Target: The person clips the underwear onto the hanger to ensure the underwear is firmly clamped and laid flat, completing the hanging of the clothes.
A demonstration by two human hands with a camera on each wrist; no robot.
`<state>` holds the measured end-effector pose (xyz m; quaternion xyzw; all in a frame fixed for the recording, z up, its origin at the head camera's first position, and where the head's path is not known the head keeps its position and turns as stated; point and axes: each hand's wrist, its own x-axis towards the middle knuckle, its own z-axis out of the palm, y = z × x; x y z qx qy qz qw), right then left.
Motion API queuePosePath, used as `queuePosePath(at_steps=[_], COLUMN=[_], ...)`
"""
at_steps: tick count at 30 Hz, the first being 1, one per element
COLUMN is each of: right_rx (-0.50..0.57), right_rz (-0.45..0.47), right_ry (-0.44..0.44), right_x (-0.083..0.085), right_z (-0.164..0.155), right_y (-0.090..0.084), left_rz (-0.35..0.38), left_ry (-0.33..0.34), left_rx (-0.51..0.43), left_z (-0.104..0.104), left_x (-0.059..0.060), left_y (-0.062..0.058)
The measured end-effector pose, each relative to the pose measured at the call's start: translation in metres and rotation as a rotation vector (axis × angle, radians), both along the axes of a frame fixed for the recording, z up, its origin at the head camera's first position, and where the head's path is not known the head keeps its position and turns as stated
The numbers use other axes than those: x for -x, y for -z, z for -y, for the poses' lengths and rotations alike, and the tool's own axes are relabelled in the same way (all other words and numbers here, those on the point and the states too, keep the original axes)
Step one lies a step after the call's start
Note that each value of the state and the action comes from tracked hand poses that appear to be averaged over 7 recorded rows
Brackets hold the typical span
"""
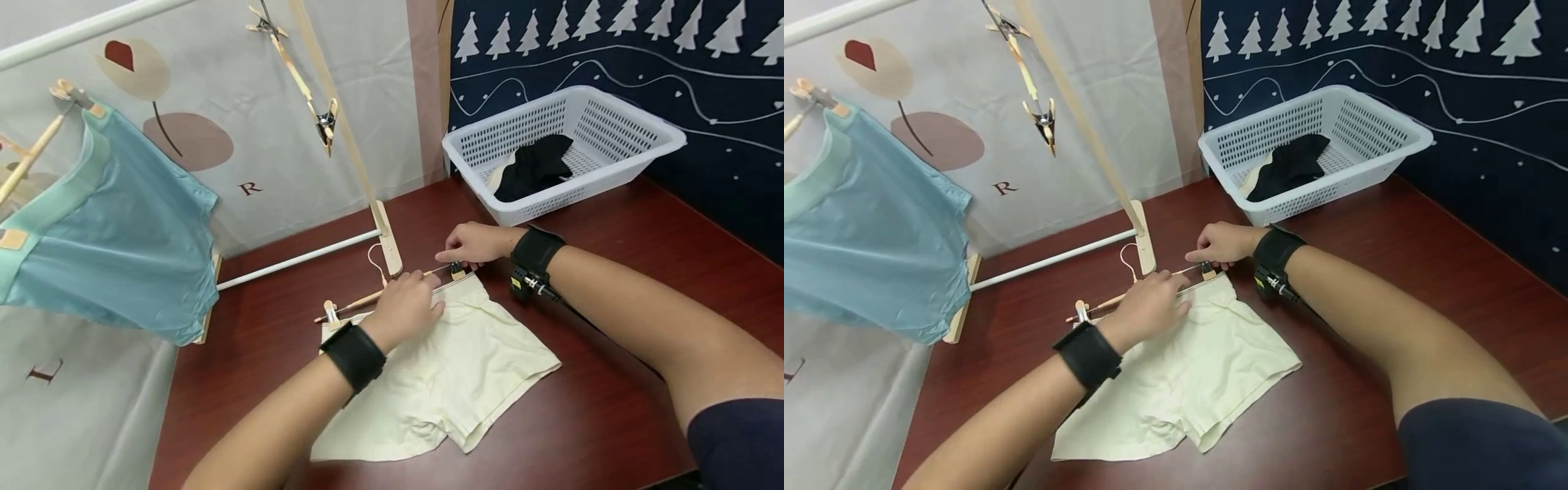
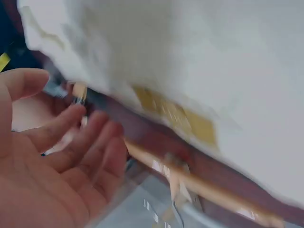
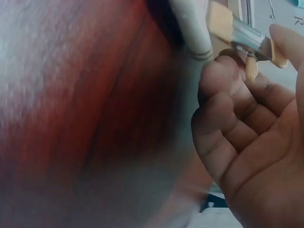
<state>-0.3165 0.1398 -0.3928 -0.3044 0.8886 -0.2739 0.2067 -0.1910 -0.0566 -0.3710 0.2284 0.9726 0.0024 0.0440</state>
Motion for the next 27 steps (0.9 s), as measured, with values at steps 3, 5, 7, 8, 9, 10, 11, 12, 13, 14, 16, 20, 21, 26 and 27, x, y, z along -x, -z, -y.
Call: queuePosePath(at_steps=[3,5,7,8,9,10,11,12,13,14,16,20,21,26,27], right_rx=[-0.023,-0.022,-0.011,-0.004,0.001,0.006,0.011,0.018,0.022,0.026,0.032,0.039,0.044,0.063,0.066], right_rz=[-0.058,-0.066,-0.051,-0.041,-0.032,-0.026,-0.02,-0.014,-0.01,-0.006,0.001,0.01,0.011,0.033,0.039], right_ry=[-0.05,-0.069,-0.072,-0.07,-0.068,-0.067,-0.066,-0.065,-0.065,-0.066,-0.067,-0.067,-0.063,-0.021,-0.015], right_x=[-0.001,-0.002,-0.002,-0.001,-0.001,-0.001,-0.001,0.0,0.0,0.001,0.001,0.003,0.004,0.005,0.006], right_z=[0.002,0.002,0.001,0.0,0.0,-0.001,-0.001,-0.002,-0.002,-0.002,-0.003,-0.004,-0.005,-0.01,-0.011], right_y=[0.001,0.001,0.001,0.0,-0.001,-0.001,-0.002,-0.003,-0.003,-0.004,-0.004,-0.003,-0.004,-0.008,-0.008], left_rz=[-0.023,-0.038,-0.06,-0.073,-0.083,-0.086,-0.085,-0.081,-0.069,-0.052,-0.011,0.045,0.044,-0.017,-0.026], left_ry=[-0.041,-0.06,-0.06,-0.058,-0.058,-0.061,-0.067,-0.075,-0.085,-0.096,-0.112,-0.129,-0.131,-0.094,-0.079], left_rx=[0.09,0.107,0.106,0.101,0.09,0.077,0.065,0.053,0.042,0.032,0.021,0.013,0.01,-0.052,-0.073], left_z=[-0.013,-0.017,-0.019,-0.02,-0.021,-0.022,-0.023,-0.024,-0.025,-0.026,-0.027,-0.03,-0.03,-0.03,-0.03], left_x=[0.006,0.008,0.009,0.009,0.01,0.01,0.011,0.012,0.012,0.013,0.014,0.015,0.016,0.018,0.018], left_y=[0.015,0.023,0.028,0.03,0.031,0.031,0.03,0.029,0.028,0.026,0.023,0.022,0.023,0.027,0.029])
